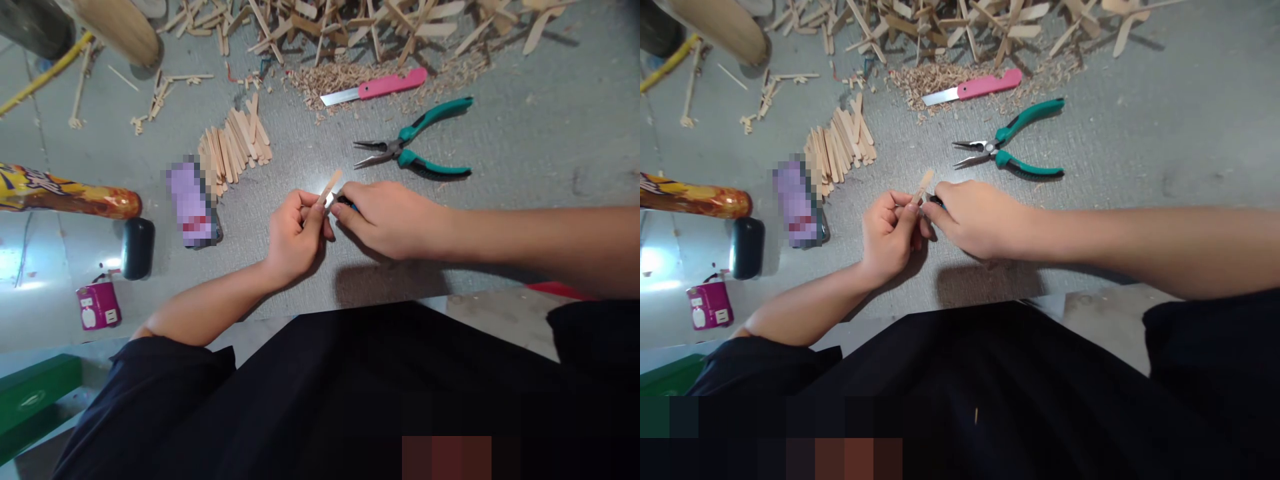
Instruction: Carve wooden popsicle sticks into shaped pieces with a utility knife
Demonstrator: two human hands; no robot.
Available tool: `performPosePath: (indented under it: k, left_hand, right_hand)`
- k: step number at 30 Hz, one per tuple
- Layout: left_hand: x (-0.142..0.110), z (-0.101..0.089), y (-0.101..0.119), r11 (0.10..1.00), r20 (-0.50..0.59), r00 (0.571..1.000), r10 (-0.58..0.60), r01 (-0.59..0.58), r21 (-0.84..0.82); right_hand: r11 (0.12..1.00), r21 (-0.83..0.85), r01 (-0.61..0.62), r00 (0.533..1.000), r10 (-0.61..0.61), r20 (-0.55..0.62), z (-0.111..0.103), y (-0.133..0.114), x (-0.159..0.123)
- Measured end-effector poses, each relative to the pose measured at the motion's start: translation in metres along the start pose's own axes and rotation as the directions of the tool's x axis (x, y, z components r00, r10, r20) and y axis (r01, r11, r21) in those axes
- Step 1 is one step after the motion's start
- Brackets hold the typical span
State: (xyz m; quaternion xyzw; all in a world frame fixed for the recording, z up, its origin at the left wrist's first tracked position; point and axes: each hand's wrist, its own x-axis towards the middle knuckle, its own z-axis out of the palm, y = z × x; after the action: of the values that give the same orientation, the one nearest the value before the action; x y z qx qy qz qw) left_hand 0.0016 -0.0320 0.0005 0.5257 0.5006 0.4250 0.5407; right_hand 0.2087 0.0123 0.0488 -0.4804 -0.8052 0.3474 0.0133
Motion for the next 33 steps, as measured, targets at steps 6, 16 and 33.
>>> performPosePath:
  k: [6, 16, 33]
  left_hand:
    - [0.002, 0.000, -0.001, 0.997, 0.016, 1.000, 0.008, -0.007, -0.081]
    - [0.001, -0.004, -0.008, 0.989, 0.134, 0.982, 0.135, -0.142, 0.049]
    - [-0.002, -0.005, 0.004, 0.839, 0.147, 0.946, 0.290, -0.325, 0.437]
  right_hand:
    - [0.843, 0.529, 0.099, 0.993, -0.115, -0.003, 0.002, 0.007, 0.003]
    - [0.593, 0.805, 0.018, 1.000, -0.023, -0.005, 0.014, 0.007, 0.001]
    - [0.562, 0.827, -0.024, 0.997, -0.051, 0.063, 0.015, 0.009, -0.001]
